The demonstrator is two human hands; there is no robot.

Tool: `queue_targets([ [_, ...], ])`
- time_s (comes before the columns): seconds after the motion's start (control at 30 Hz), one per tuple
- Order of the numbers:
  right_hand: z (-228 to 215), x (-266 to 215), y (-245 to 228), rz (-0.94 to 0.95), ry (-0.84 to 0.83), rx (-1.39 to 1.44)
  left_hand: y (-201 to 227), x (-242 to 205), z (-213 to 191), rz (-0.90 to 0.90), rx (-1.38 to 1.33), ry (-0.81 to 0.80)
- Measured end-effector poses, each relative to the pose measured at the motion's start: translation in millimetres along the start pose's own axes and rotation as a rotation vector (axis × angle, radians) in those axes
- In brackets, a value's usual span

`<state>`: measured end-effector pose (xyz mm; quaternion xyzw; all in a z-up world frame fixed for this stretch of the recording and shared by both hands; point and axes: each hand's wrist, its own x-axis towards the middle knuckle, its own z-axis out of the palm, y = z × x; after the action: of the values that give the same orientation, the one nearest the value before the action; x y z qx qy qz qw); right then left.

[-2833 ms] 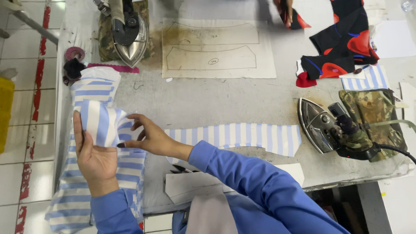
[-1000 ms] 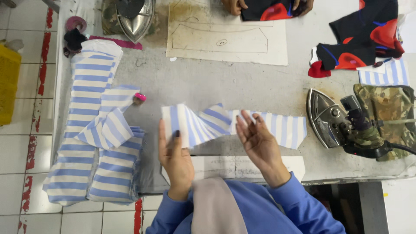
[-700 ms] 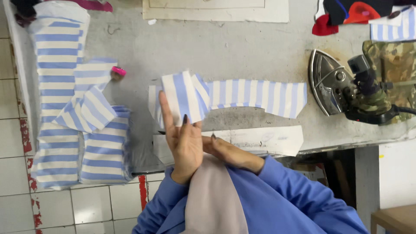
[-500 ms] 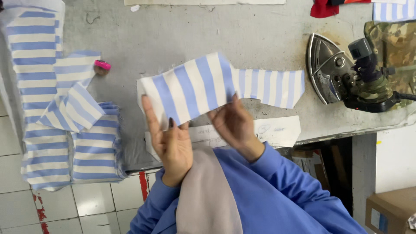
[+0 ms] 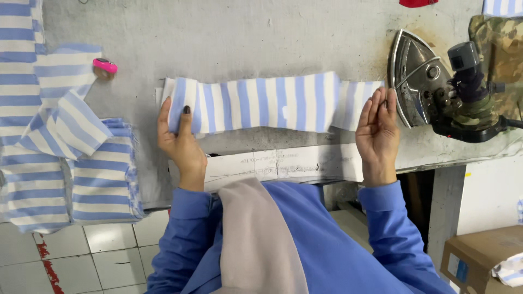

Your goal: The person places a paper pattern on a piece of blue and white striped fabric and uses a steam iron to press it flat. They then use shears to cut the fabric along the pattern's edge. The person repeats this process with another piece of fabric.

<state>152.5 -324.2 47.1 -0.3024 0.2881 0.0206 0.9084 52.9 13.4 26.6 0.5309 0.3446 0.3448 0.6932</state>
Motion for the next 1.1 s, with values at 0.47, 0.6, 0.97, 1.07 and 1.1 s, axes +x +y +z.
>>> queue_targets([
  [0.47,15,24,67,-0.434,0.022,-1.922,-8,18,-25,-0.025,-0.010,0.128],
  [0.6,26,17,61,-0.534,-0.146,-1.866,5,23,-22,-0.125,-0.116,0.255],
  [0.97,-2,19,-39,-0.700,0.095,-2.121,-6,-5,-9,0.220,0.414,-0.012],
  [1.07,26,9,-7,-1.106,-0.111,-2.242,-12,-2,-14,0.366,0.846,0.016],
  [1.1,41,6,7,-0.971,-0.388,-2.108,-6,0,-12,0.400,0.905,0.054],
])
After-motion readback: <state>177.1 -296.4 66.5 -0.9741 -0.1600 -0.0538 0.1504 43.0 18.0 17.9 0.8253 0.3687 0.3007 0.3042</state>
